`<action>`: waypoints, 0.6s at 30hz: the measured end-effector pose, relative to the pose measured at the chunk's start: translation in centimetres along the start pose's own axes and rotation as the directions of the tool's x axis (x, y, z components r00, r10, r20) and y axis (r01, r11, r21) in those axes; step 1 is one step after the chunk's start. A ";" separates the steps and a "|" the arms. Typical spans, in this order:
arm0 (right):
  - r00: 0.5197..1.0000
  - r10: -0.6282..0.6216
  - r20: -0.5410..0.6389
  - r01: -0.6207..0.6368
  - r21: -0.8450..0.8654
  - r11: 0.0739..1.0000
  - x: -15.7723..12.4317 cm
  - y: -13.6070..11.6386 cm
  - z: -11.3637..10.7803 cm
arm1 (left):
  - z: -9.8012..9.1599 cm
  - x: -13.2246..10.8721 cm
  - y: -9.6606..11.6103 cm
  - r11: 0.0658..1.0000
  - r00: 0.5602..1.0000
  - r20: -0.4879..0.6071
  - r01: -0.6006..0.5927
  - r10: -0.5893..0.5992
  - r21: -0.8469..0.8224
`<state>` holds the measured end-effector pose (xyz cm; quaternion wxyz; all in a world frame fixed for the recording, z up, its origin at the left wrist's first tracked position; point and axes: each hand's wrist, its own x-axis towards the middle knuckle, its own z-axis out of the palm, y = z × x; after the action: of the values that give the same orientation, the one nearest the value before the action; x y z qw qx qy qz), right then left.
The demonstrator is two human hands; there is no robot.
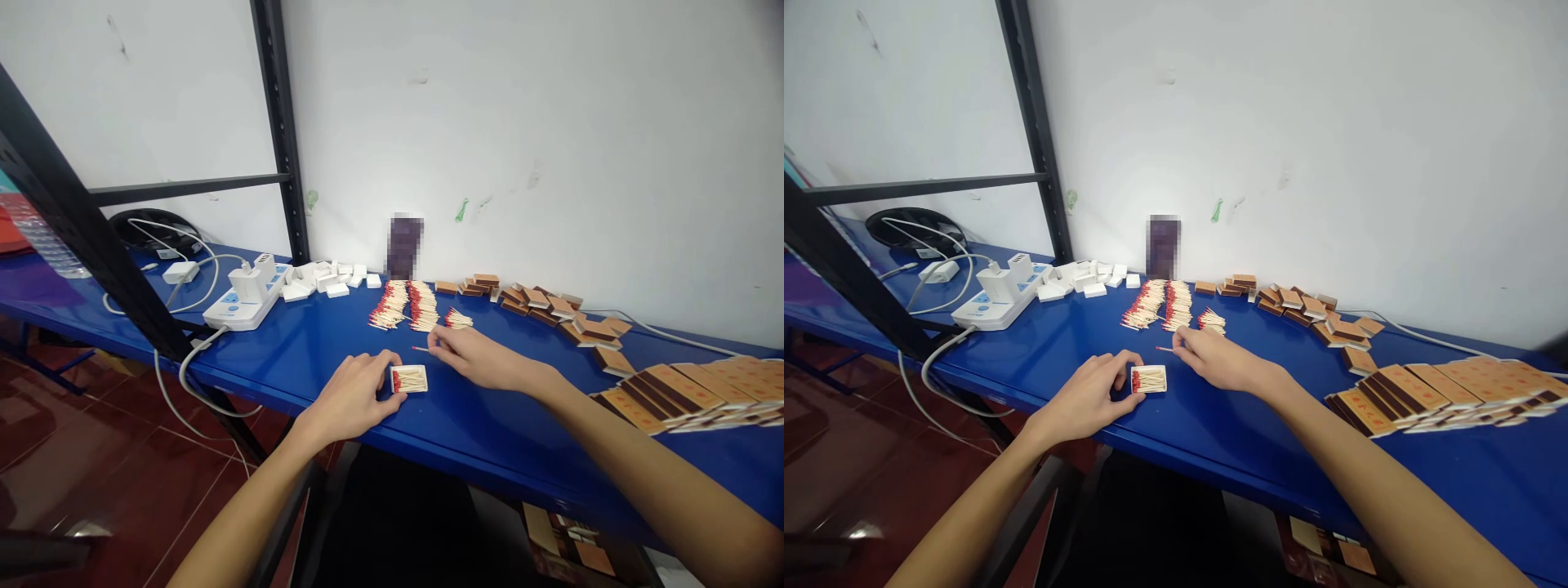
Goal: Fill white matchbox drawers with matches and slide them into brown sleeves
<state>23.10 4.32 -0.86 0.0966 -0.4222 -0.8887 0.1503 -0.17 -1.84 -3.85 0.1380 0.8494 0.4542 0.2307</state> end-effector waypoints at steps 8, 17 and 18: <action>0.999 -0.033 -0.024 0.033 0.011 0.999 -1.7 -3.4 0.6 | 0.0 0.0 0.0 1.000 1.000 -0.001 -0.010 0.010 0.029; 0.976 0.175 -0.130 -0.205 -0.271 0.941 2.2 2.8 1.5 | 0.0 0.0 0.1 0.999 1.000 0.003 0.004 -0.004 0.045; 0.975 0.183 -0.127 -0.213 -0.286 0.934 2.5 3.1 1.7 | 0.0 0.0 0.1 0.999 1.000 0.005 0.005 -0.005 0.043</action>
<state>23.27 7.86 -3.44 0.0598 -0.5264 -0.8482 0.0026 -0.11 -1.89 -3.80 0.1216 0.8517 0.4606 0.2184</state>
